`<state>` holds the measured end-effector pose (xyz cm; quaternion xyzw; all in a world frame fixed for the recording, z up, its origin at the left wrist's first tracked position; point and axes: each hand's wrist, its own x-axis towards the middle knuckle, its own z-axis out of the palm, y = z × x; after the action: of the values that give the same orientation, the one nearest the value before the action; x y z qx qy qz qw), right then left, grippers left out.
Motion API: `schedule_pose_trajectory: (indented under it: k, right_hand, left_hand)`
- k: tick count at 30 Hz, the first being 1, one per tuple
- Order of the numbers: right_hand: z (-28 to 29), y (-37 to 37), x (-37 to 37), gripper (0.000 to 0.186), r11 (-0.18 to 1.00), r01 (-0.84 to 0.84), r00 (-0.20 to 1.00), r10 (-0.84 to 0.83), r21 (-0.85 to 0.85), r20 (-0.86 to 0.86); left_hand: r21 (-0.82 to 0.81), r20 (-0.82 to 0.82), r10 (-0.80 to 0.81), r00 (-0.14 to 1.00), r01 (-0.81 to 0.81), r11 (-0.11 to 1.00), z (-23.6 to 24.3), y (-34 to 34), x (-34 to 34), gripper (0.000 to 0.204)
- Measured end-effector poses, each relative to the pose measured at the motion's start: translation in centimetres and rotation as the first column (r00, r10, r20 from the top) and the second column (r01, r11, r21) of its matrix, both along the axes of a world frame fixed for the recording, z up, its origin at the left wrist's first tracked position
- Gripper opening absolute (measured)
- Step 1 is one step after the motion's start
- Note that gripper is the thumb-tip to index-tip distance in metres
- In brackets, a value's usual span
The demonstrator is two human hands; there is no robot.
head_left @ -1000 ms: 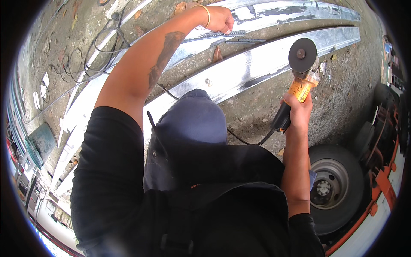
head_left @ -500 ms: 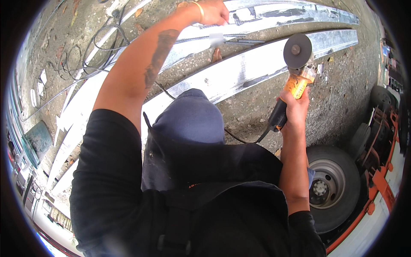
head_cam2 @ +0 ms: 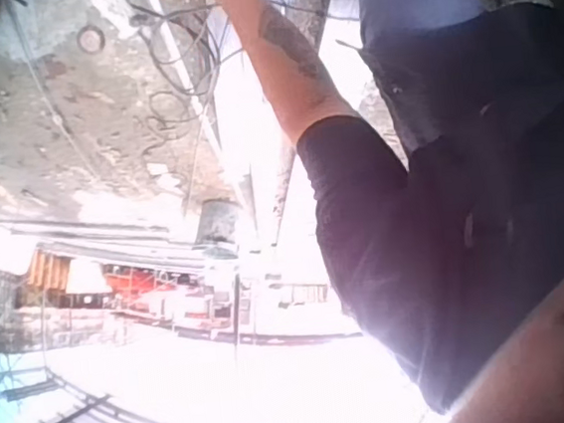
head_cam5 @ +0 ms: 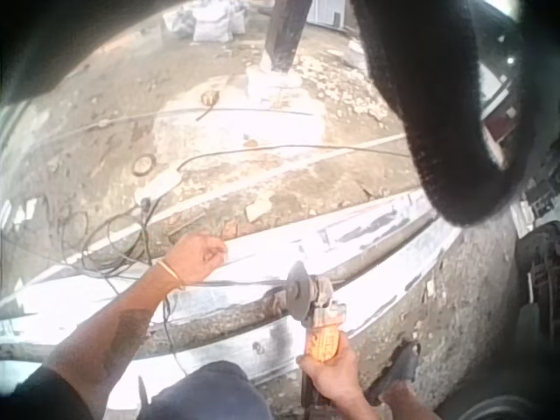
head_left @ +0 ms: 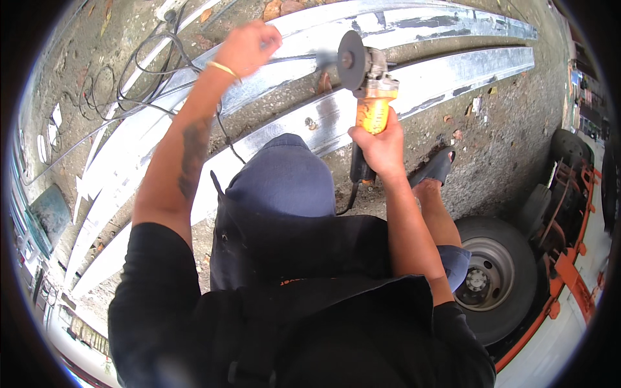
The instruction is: The person measures a metal bar with a tape measure, then uses an angle grinder to grind the surface of several metal bars lying on the ground. Sparks are visible during grinding.
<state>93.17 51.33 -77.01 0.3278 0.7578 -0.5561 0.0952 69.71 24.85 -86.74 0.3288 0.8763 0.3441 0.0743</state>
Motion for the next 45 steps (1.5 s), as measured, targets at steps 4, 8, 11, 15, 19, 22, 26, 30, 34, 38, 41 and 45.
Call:
schedule_pose_trajectory:
  k: [4, 8, 11, 15, 19, 22, 26, 30, 34, 38, 41, 45]
  right_hand:
    - [0.1, -2.3, -1.6, 0.046, 0.995, -0.079, 0.994, 0.074, 0.066, 0.075]
    - [-0.1, -3.2, -2.2, 0.045, 0.990, -0.109, 0.989, 0.099, 0.086, 0.112]
    - [-0.2, -3.4, -2.4, 0.045, 0.989, -0.110, 0.989, 0.099, 0.096, 0.108]
    - [-0.3, -3.8, -2.6, 0.044, 0.987, -0.113, 0.990, 0.103, 0.110, 0.096]
    - [-1.0, -3.7, -2.3, 0.044, 0.990, -0.091, 0.993, 0.083, 0.103, 0.084]
    - [-1.2, -3.6, -2.3, 0.043, 0.992, -0.088, 0.992, 0.079, 0.088, 0.096]
    - [-0.9, -3.9, -2.4, 0.043, 0.985, -0.117, 0.988, 0.102, 0.129, 0.116]
    - [0.3, -4.5, -2.8, 0.044, 0.972, -0.139, 0.982, 0.112, 0.187, 0.152]
    - [-1.2, -4.0, -1.9, 0.045, 0.989, -0.092, 0.993, 0.083, 0.116, 0.082]
    - [-0.8, -4.2, -2.0, 0.045, 0.986, -0.099, 0.991, 0.086, 0.137, 0.102]
    - [-0.1, -4.6, -2.3, 0.045, 0.978, -0.115, 0.986, 0.091, 0.173, 0.141]
    - [-0.2, -4.5, -2.2, 0.045, 0.973, -0.132, 0.985, 0.106, 0.192, 0.139]
  left_hand:
    - [0.028, 0.046, 0.081, 0.996, -0.082, 0.996, 0.1, 1.5, 4.8, 0.023]
    - [0.029, 0.018, 0.085, 0.996, -0.085, 0.996, -1.0, 1.4, 5.0, 0.024]
    - [0.020, 0.011, 0.075, 0.997, -0.075, 0.997, -0.1, 1.6, 5.0, 0.021]
    - [0.015, -0.026, 0.070, 0.997, -0.069, 0.997, -0.3, 1.4, 4.9, 0.020]
    - [-0.021, 0.004, 0.055, 0.998, -0.055, 0.998, 0.0, 1.4, 4.9, 0.021]
    - [-0.045, 0.009, 0.049, 0.999, -0.048, 0.998, -0.6, 1.3, 4.7, 0.024]
    - [-0.031, 0.005, 0.058, 0.998, -0.057, 0.998, -1.0, 1.3, 4.7, 0.022]
    - [-0.033, 0.006, 0.066, 0.998, -0.066, 0.997, -1.1, 1.4, 4.8, 0.021]
    - [-0.040, -0.009, 0.071, 0.997, -0.072, 0.997, -1.0, 1.4, 4.9, 0.022]
    - [-0.045, -0.006, 0.067, 0.998, -0.067, 0.997, -1.2, 1.4, 4.8, 0.022]
    - [-0.055, 0.010, 0.068, 0.998, -0.067, 0.996, -1.1, 1.5, 4.8, 0.022]
    - [-0.064, 0.009, 0.062, 0.998, -0.061, 0.996, -0.9, 1.5, 4.8, 0.022]
